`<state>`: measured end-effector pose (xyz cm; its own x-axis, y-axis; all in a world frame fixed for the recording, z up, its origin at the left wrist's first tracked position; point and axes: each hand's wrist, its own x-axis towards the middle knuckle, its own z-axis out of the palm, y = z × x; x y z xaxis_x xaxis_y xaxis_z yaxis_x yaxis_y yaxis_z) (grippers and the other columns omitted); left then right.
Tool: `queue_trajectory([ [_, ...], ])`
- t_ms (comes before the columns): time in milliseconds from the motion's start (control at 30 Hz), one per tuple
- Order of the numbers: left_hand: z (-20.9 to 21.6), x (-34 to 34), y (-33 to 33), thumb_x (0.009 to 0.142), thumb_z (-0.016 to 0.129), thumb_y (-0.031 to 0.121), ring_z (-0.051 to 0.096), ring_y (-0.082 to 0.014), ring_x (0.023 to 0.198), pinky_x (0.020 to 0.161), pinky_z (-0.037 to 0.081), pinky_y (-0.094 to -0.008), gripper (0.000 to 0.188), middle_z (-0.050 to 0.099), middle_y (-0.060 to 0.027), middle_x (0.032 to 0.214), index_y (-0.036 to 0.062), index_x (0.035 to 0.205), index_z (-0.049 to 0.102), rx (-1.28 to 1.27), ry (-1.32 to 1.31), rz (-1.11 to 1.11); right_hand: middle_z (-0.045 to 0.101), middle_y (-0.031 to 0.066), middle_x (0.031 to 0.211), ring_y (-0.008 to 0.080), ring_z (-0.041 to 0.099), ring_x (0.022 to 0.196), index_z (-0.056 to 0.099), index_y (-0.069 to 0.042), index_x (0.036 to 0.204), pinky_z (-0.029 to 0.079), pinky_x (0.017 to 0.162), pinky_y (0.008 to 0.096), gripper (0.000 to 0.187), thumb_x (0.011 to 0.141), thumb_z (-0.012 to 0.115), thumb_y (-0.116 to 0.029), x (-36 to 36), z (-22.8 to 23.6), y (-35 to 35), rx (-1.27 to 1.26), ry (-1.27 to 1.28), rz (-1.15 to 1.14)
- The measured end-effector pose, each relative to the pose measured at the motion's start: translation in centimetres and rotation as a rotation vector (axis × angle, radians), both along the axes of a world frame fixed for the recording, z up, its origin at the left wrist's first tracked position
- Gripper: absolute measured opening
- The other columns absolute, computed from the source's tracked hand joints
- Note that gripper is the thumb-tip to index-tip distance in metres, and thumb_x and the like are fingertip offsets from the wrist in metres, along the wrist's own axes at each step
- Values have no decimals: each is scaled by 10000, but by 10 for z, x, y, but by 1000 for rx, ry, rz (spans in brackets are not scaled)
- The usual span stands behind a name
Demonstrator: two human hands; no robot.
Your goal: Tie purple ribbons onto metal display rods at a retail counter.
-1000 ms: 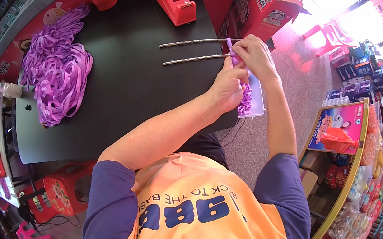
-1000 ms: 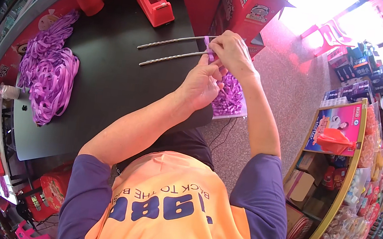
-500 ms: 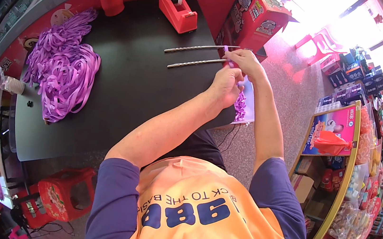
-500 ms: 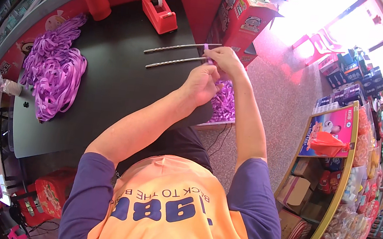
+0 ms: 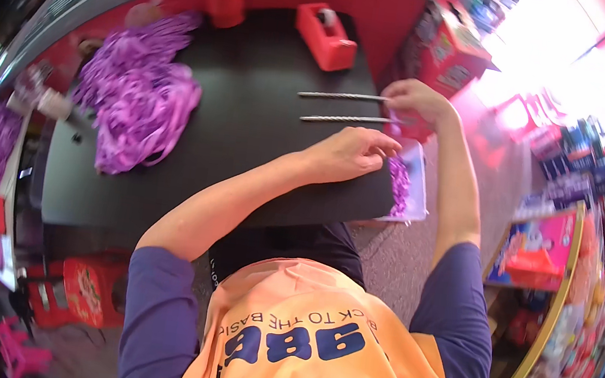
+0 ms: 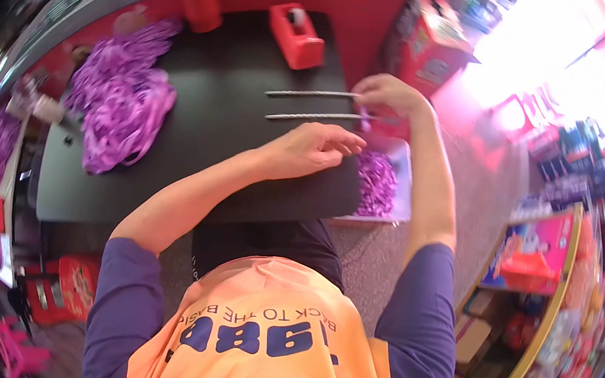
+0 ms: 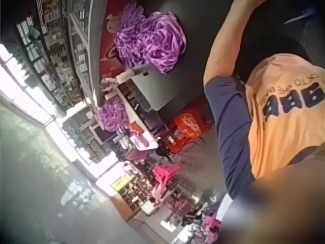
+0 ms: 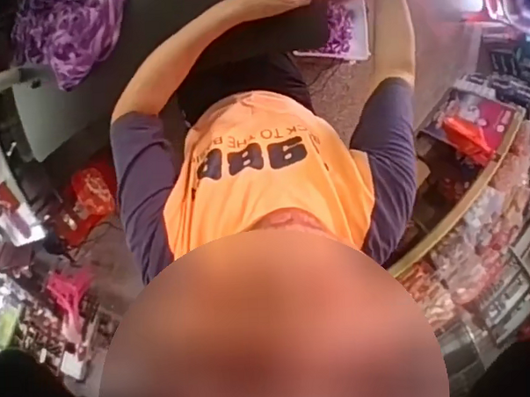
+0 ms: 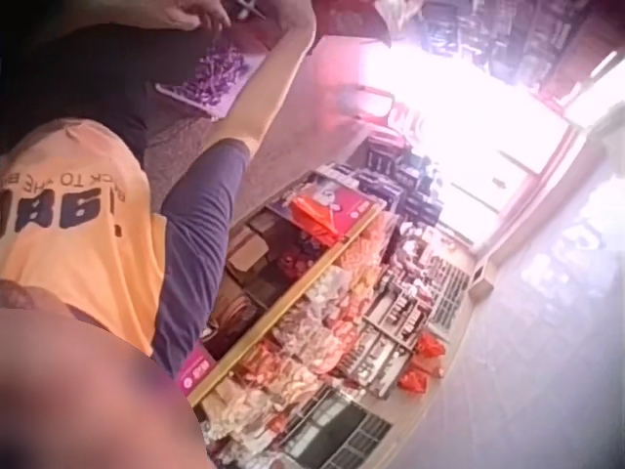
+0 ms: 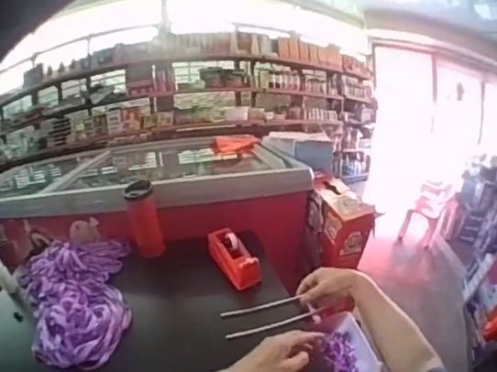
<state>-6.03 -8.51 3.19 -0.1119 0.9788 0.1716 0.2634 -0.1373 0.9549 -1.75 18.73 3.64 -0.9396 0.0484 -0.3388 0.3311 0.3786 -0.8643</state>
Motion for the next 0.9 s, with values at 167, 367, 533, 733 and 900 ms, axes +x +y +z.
queue_trajectory([
  [167, -16, -18, -11, 814, 496, 16, 642, -193, 1044, 942, 487, -312, 385, 685, -132, 1105, -18, 1170, 640, 142, -91, 96, 637, 27, 765, 90, 562, 614, 658, 2, 971, 446, 535, 231, 199, 822, 680, -128, -2, -3, 3, -61, -18, -55],
  [367, -21, -21, -12, 760, 522, 65, 661, -221, 1008, 913, 497, -322, 420, 697, -153, 1070, -30, 1150, 646, 164, -93, 46, 629, 12, 741, 96, 581, 646, 670, -45, 861, 467, 577, 232, 135, 831, 676, -176, 29, -6, 60, 257, -87, -91],
  [533, -24, -17, -8, 766, 534, 42, 658, -233, 987, 879, 497, -329, 396, 693, -160, 1061, -29, 1136, 657, 160, -103, 48, 662, 33, 735, 140, 612, 642, 702, -22, 894, 452, 574, 266, 273, 869, 648, -288, 91, -60, 90, 343, -265, -346],
  [733, -28, -17, -6, 776, 524, 15, 654, -269, 980, 869, 490, -343, 375, 683, -182, 1057, -33, 1122, 660, 178, -53, 63, 702, 126, 933, 229, 671, 828, 681, 14, 1045, 497, 737, 389, 410, 902, 616, -365, 72, -1, 41, 994, -254, -282],
  [900, -32, -18, -3, 775, 529, 23, 657, -249, 965, 862, 493, -338, 363, 695, -160, 1043, -41, 1104, 667, 195, -73, 76, 688, 124, 1005, 159, 642, 923, 636, 19, 1171, 498, 810, 278, 293, 930, 588, -140, -1, 115, -128, 576, 501, -41],
])
